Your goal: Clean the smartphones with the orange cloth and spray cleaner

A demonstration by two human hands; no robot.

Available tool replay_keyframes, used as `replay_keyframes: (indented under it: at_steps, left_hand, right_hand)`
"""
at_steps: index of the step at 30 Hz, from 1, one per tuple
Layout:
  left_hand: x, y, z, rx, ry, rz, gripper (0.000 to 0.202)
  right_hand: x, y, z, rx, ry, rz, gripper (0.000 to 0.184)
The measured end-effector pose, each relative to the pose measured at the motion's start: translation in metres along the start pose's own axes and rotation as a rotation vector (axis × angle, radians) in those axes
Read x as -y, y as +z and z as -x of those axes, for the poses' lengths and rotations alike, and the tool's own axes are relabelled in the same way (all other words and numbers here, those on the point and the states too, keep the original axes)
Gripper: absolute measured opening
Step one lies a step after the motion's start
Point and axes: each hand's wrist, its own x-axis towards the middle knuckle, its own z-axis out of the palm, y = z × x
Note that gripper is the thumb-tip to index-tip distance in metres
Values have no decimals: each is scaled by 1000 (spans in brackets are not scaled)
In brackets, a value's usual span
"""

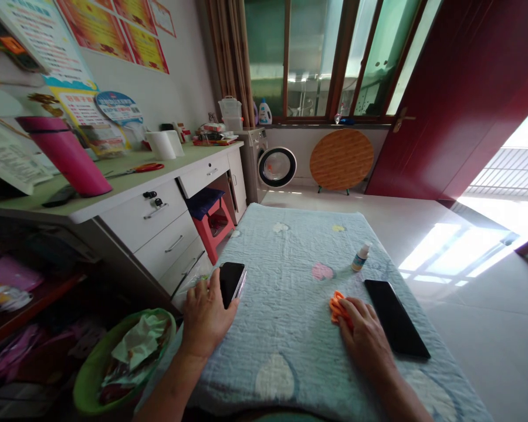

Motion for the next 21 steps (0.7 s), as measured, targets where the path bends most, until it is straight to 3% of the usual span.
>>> replay_keyframes:
  at_steps: [4,10,21]
  left_hand:
    - [-7,-6,-7,66,-113,-10,70]
    - [-11,-11,-16,168,-153,-18,75]
    - [-14,-9,-18,173,-84,-32,84]
  right_hand:
    - [-2,1,1,-4,-9,8,24]
    - [-4,4,1,-4,-17,22,25]
    - [-2,2,0,0,-10,12,26]
